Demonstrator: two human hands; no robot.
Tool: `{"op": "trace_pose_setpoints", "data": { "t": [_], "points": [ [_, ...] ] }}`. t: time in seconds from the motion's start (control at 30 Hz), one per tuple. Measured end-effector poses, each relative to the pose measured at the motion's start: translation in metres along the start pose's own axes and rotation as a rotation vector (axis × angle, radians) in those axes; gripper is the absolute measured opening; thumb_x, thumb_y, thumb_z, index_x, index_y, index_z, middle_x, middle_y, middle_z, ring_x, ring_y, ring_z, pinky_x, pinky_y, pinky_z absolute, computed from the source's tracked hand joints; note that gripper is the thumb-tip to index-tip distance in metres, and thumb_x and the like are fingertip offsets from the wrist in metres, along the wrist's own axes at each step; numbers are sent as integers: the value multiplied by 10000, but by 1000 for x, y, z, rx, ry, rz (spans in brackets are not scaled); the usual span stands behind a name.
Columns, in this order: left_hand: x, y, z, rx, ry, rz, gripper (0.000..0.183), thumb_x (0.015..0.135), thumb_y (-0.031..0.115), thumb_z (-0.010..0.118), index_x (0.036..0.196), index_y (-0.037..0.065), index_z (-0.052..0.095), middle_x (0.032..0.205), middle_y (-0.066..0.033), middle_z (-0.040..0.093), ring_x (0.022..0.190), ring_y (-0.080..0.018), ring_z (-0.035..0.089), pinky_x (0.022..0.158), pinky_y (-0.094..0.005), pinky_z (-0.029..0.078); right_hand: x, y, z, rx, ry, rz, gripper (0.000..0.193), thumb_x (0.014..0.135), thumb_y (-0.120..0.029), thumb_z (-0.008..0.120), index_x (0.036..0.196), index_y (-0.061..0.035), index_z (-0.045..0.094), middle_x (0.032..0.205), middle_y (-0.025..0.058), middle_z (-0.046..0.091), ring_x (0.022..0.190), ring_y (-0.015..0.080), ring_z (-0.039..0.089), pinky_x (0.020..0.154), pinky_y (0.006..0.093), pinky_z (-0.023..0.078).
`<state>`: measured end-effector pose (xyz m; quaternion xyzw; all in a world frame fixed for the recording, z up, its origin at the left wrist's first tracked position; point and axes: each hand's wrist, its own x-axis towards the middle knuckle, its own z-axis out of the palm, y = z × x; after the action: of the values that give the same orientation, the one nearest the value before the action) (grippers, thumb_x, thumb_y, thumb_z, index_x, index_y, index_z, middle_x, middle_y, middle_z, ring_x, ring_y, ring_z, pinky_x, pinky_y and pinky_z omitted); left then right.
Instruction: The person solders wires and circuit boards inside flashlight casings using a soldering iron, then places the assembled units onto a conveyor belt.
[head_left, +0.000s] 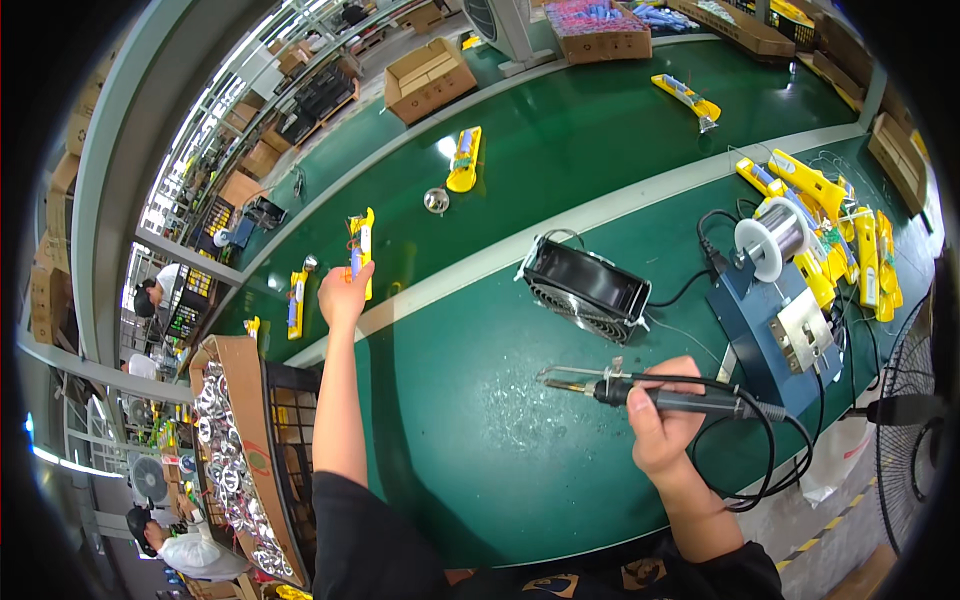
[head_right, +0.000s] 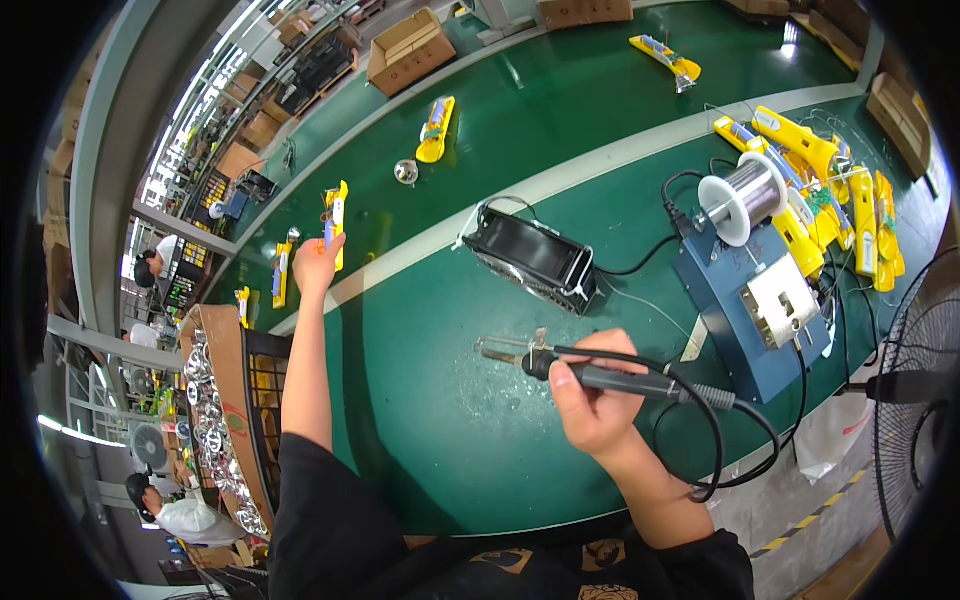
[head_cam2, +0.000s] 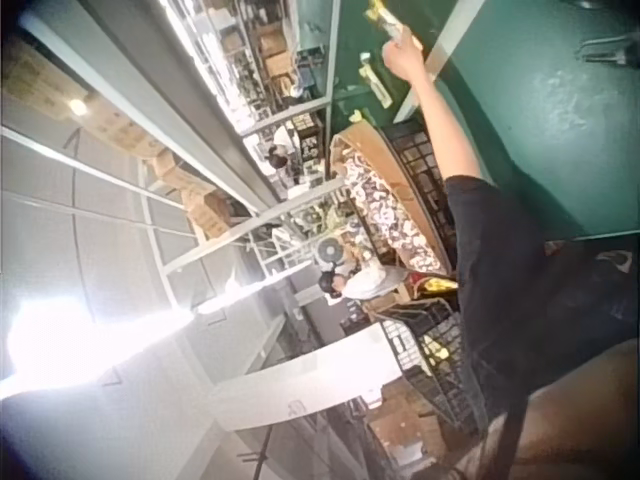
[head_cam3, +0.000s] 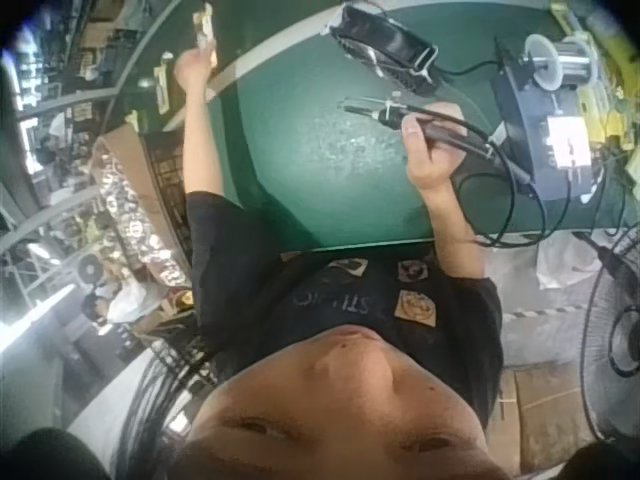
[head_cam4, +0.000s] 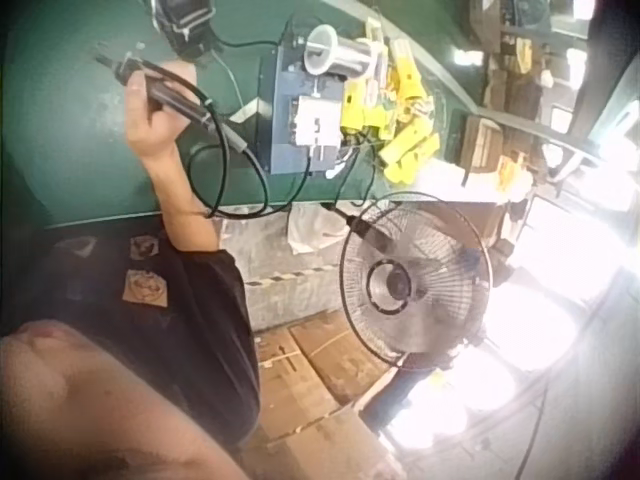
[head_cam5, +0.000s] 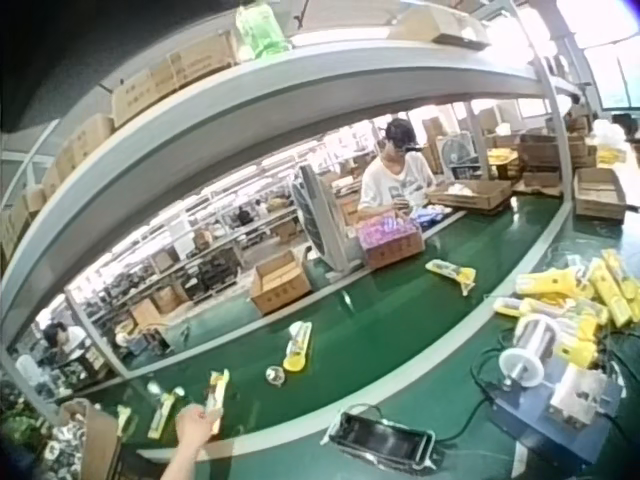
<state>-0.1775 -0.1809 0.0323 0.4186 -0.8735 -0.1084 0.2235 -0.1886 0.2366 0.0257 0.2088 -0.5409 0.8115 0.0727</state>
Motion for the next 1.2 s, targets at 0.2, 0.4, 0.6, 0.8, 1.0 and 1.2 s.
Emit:
{"op": "trace_pose_setpoints", "data": {
  "t": [0.2, 0.4, 0.6, 0.8, 1.0, 1.2],
  "points": [
    [50, 27, 50, 219, -46, -161, 470, 601, 472, 666, 760, 33, 618, 787, -122, 629, 750, -288, 605, 651, -389, 464, 1, 0, -4, -157, -52, -67, 111, 708, -36, 595, 725, -5, 490, 614, 21, 496, 455, 38, 405, 405, 180, 318],
    [99, 76, 59, 223, -1, 31, 571, 626, 481, 621, 972, 29, 575, 996, -207, 567, 952, -320, 539, 800, -397, 435, 2, -2, 3, -239, -122, 11, 135, 686, -70, 627, 728, -8, 514, 596, 46, 536, 439, 100, 499, 416, 222, 399],
    [85, 192, 110, 264, -353, 74, 702, 625, 594, 570, 1024, 16, 565, 1009, -173, 575, 935, -317, 550, 825, -375, 427, 8, 3, 4, -300, -179, 15, 129, 657, -45, 623, 697, -22, 502, 515, 15, 522, 386, 102, 485, 386, 216, 387],
    [77, 198, 111, 418, -400, 124, 436, 626, 376, 666, 947, 88, 607, 950, -71, 614, 867, -214, 591, 717, -329, 471, 8, 1, 7, -312, -208, 79, 122, 675, -52, 623, 709, -17, 511, 529, 33, 529, 415, 116, 512, 408, 222, 405],
    [44, 145, 73, 206, -511, 522, 430, 578, 199, 714, 930, 25, 536, 907, -148, 588, 863, -300, 561, 746, -351, 449, 1, 8, 7, -254, -194, 161, 109, 718, -59, 602, 742, -14, 505, 536, 42, 530, 430, 99, 502, 417, 218, 394],
    [-19, 86, 5, 16, -733, 859, 425, 646, 35, 663, 1014, 57, 452, 983, -89, 509, 931, -237, 506, 818, -318, 403, 0, 15, 9, -317, -199, 93, 100, 726, -57, 588, 756, -23, 498, 519, 41, 523, 454, 81, 504, 431, 221, 394]
  ]
}}
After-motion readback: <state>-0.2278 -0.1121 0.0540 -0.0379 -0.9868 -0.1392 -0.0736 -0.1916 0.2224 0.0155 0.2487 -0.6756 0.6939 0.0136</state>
